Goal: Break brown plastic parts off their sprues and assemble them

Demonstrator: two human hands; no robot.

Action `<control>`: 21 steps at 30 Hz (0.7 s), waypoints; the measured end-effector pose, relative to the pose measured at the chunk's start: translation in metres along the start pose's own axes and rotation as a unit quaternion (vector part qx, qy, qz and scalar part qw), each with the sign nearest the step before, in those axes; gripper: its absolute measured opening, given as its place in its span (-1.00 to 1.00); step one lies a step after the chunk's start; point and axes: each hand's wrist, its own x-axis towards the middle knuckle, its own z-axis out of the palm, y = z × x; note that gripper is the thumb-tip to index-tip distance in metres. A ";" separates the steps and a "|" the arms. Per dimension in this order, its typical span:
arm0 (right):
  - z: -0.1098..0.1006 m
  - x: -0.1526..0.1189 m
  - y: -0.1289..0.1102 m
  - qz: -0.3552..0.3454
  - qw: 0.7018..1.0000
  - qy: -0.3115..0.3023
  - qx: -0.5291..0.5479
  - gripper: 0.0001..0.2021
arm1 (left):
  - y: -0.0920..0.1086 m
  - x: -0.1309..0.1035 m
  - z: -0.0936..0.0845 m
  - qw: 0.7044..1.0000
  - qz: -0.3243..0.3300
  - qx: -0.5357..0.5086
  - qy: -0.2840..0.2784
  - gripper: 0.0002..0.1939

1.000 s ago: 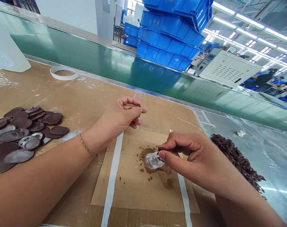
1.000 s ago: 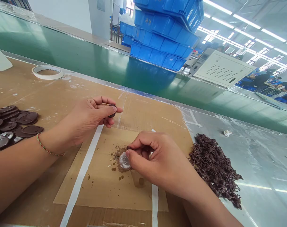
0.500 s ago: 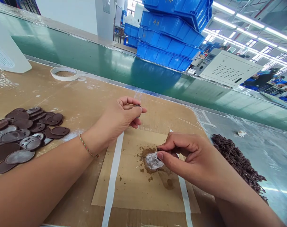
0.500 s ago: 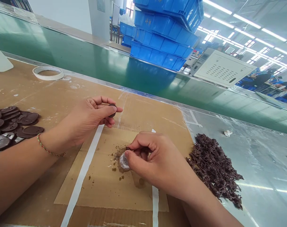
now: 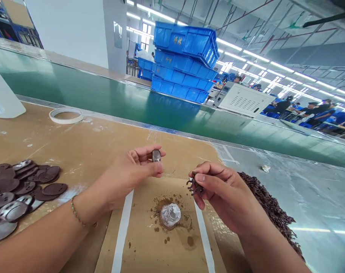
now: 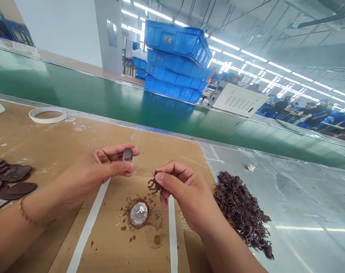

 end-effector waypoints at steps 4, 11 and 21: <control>0.000 -0.001 0.000 -0.021 0.999 -0.010 0.026 -0.86 | -0.008 -0.004 0.001 0.994 -0.027 -0.042 -0.098 -0.50; -0.002 -0.001 0.004 -0.077 0.995 -0.050 0.043 -0.90 | -0.013 -0.012 0.006 0.984 -0.064 -0.065 -0.154 -0.56; 0.005 -0.004 0.007 -0.151 0.987 -0.052 -0.017 -0.96 | -0.014 -0.013 0.011 0.979 -0.047 -0.084 -0.178 -0.61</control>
